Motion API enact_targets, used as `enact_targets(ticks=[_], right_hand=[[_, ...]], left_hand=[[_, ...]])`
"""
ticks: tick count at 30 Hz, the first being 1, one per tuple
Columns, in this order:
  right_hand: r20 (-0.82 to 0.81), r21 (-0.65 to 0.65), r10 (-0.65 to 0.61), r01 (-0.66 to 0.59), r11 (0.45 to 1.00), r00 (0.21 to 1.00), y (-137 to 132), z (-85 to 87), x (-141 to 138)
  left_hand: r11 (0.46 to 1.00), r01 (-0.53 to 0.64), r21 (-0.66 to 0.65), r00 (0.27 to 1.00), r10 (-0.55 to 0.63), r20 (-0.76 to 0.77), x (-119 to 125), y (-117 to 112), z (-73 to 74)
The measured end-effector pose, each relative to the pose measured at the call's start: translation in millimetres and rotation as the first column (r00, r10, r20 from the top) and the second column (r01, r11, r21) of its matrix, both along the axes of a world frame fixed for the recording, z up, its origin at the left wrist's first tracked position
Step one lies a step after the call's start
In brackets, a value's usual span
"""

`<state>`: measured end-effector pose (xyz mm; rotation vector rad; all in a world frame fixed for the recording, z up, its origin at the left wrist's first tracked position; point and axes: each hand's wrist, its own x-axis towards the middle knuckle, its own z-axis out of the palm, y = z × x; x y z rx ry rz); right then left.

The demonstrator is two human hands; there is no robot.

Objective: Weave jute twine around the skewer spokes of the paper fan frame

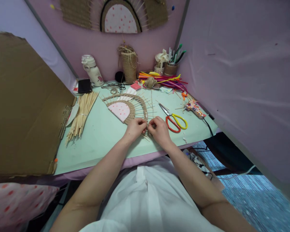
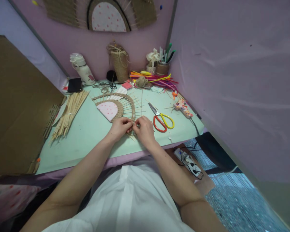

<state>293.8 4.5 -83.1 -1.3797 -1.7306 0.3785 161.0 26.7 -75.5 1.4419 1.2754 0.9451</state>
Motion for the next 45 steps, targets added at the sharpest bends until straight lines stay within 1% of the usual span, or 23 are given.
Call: enact_targets(ticks=[4,7,9,12,16,24,28,30,33,35,37,39,42,45], right_hand=[[-0.116,-0.064,-0.013,0.006,0.998,0.993,0,1.7,-1],[-0.098,-0.116,-0.022,0.011,0.993,0.995,0,5.4,1],[-0.056,-0.126,-0.008,0.001,0.992,0.998,0,8.2,4],[0.005,-0.112,0.003,-0.002,0.994,1.000,-1,12.1,9],[0.088,-0.137,-0.013,0.025,0.990,0.996,0,15.8,11],[0.176,-0.194,-0.030,0.064,0.979,0.984,4,17.2,9],[0.161,-0.226,-0.038,0.075,0.971,0.986,6,16.0,7],[0.107,-0.256,-0.035,0.062,0.965,0.994,8,14.6,6],[-0.005,-0.287,-0.045,0.042,0.957,0.999,10,13.0,8],[-0.063,-0.284,-0.071,0.050,0.958,0.996,10,13.0,11],[-0.097,-0.268,-0.079,0.050,0.962,0.992,9,14.3,14],[-0.104,-0.257,-0.056,0.027,0.966,0.993,7,16.2,16],[-0.095,-0.265,-0.014,-0.011,0.964,0.995,3,19.0,16],[-0.093,-0.281,-0.007,-0.020,0.960,0.996,2,19.4,13]], left_hand=[[0.994,-0.010,-0.105,0.991,0.024,0.132,1,-1,1.6],[0.991,-0.026,-0.132,0.988,0.046,0.146,0,-2,2.5],[0.996,-0.028,-0.087,0.995,0.035,0.090,0,-4,3.2],[0.999,-0.010,0.040,0.998,0.012,-0.056,1,-7,5.2],[0.987,-0.001,0.161,0.980,0.033,-0.198,4,-11,8.4],[0.962,0.016,0.272,0.946,0.074,-0.314,5,-14,6.0],[0.943,0.032,0.331,0.928,0.095,-0.359,5,-12,4.2],[0.950,0.021,0.310,0.944,0.083,-0.319,5,-11,3.1],[0.985,-0.015,0.170,0.991,0.038,-0.131,4,-8,1.2],[0.997,-0.039,0.067,0.999,0.040,-0.011,3,-7,0.5],[0.998,-0.055,0.018,0.998,0.054,0.043,2,-6,0.4],[0.998,-0.059,0.030,0.998,0.058,0.032,2,-6,0.8],[0.994,-0.062,0.094,0.997,0.065,-0.035,4,-8,2.4],[0.988,-0.047,0.147,0.992,0.063,-0.105,5,-10,5.3]])
